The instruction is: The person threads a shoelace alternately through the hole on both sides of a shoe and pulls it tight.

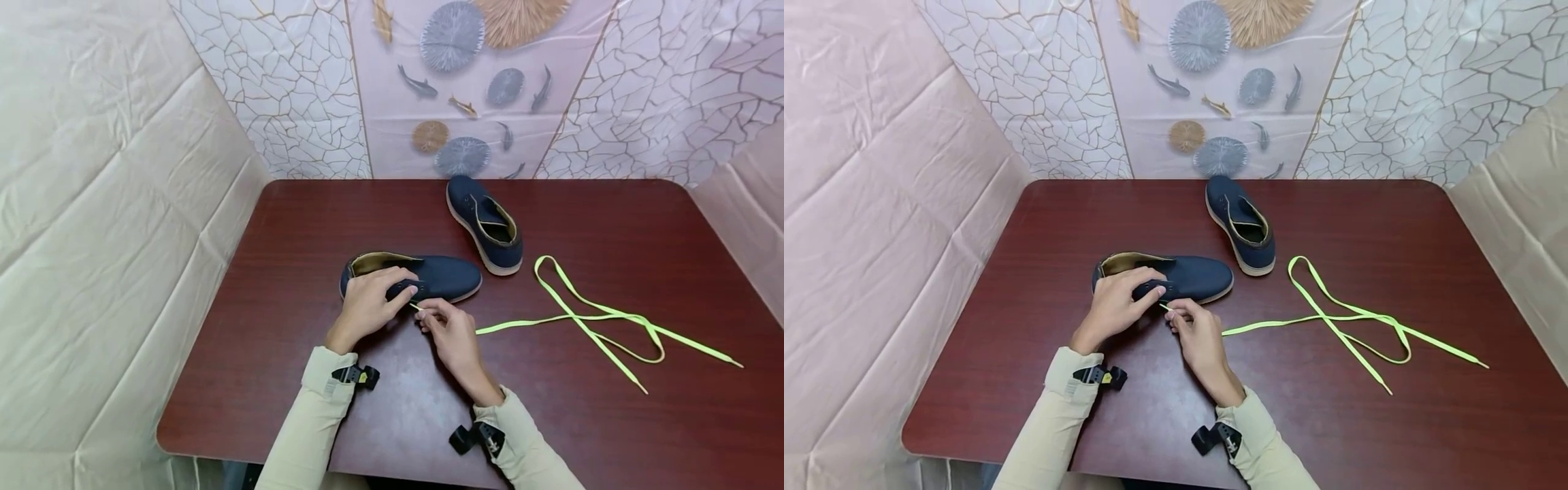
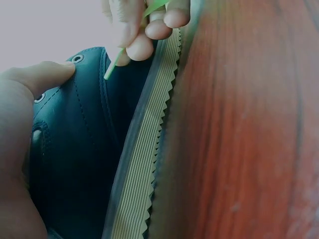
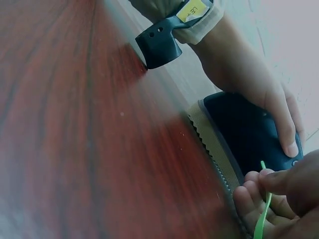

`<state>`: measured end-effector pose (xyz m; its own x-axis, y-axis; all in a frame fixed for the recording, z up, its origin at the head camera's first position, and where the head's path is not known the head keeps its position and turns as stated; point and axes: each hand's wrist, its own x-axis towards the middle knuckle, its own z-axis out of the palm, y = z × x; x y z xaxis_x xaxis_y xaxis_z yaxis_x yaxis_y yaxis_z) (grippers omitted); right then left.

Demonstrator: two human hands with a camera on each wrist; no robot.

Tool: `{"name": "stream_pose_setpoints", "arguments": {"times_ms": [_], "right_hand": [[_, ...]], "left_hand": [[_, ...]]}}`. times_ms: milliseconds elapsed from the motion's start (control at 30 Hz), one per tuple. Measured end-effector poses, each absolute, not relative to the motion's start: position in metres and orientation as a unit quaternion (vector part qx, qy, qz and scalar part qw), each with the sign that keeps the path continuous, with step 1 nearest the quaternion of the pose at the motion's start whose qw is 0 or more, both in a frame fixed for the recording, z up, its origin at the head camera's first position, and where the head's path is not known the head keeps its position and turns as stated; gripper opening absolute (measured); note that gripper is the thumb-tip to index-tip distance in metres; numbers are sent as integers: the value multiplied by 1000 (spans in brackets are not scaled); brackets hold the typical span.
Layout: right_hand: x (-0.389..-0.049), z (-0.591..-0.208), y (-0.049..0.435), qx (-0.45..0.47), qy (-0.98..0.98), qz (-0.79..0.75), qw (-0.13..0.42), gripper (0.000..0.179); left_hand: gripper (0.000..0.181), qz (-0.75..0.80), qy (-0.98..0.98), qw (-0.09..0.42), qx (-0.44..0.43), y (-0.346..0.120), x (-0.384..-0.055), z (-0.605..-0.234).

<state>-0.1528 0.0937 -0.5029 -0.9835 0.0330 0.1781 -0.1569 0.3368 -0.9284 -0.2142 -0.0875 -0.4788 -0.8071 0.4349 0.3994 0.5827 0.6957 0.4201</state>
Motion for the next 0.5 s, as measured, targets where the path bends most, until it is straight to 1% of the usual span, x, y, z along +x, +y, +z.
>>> {"name": "stream_pose_setpoints", "arguments": {"times_ms": [167,333,500], "right_hand": [[-152,-503,93,19,-785,616,68,3],[-155,-504,93,3,-719,693,45,11],[-156,-500,91,-9,-686,726,31,13]], "left_hand": [[19,-272,-910,137,-281,-89,-214,-481],[18,-275,-908,138,-286,-88,-215,-480],[18,-278,-907,140,-285,-88,-216,-479]]}}
